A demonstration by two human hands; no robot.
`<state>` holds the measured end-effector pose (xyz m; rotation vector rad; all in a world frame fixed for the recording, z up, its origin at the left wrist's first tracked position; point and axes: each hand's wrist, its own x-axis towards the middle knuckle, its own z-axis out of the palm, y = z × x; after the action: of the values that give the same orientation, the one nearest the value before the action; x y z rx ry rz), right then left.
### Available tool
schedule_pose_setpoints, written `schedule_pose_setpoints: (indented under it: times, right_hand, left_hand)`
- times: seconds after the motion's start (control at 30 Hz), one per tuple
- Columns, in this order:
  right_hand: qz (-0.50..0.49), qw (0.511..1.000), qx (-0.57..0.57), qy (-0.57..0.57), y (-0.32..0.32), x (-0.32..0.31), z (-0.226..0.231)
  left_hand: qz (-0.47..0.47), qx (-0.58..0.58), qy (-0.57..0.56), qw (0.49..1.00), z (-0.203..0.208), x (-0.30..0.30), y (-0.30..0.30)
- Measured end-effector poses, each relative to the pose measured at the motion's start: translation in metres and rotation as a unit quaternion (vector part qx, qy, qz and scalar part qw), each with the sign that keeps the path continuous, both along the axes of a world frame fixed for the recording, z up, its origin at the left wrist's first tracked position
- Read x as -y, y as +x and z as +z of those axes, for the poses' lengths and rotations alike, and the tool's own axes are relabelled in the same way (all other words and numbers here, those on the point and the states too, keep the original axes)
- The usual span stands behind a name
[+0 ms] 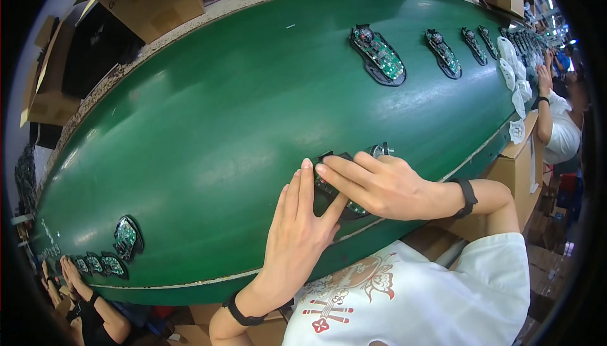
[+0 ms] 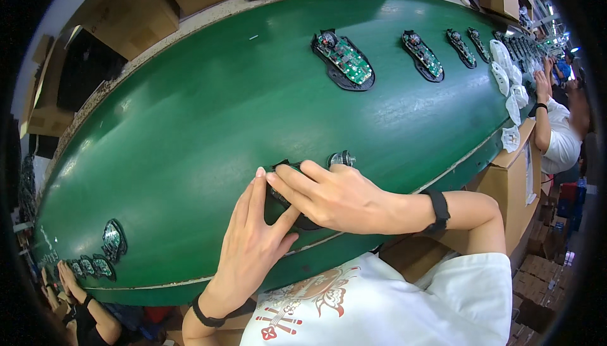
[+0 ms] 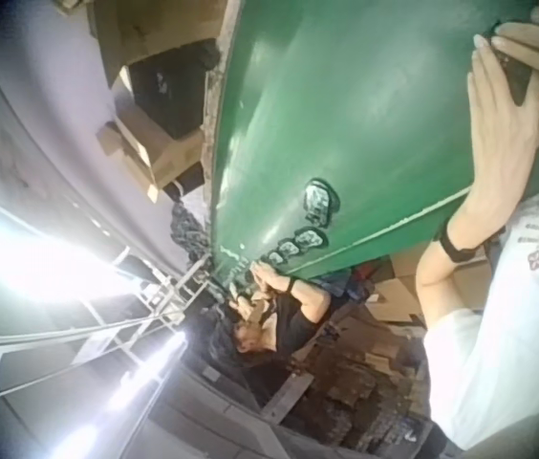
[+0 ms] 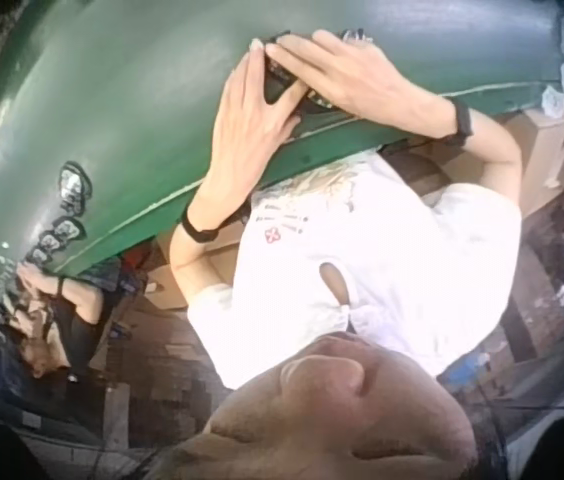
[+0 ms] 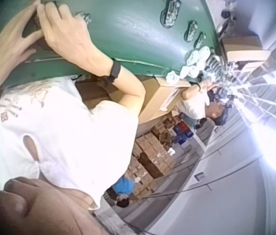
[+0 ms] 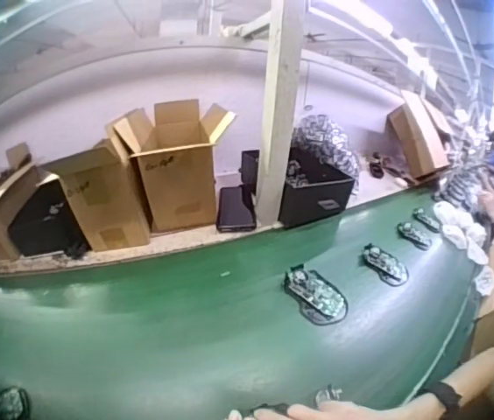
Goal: The person assembles small electronic devices on a green workbench by attaching circular components to green circuit boards. They handle the boards and components by hand, placing the finished units in a line and later packing them into plastic bags.
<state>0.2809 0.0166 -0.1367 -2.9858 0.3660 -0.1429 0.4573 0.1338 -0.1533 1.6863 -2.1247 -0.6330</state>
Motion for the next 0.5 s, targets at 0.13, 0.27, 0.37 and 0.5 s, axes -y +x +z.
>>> schedule_pose_setpoints:
  times: [0.13,0.27,0.37,0.5]
  right_hand:
    - [-0.004,0.999,0.028,0.019,-0.009,-0.003,0.0]
    - [-0.008,0.998,0.052,0.045,-0.006,0.0,0.0]
    - [-0.012,0.998,0.047,0.049,-0.005,0.001,-0.002]
    - [-0.026,0.995,0.047,0.086,-0.004,0.004,-0.007]
  left_hand:
    - [0.02,-0.093,0.038,0.995,0.007,-0.006,0.016]
    - [0.032,-0.066,0.043,0.996,0.004,-0.011,0.021]
    - [0.011,-0.021,0.043,0.999,0.003,-0.009,0.016]
    - [0.008,-0.001,0.053,0.999,0.002,-0.008,0.012]
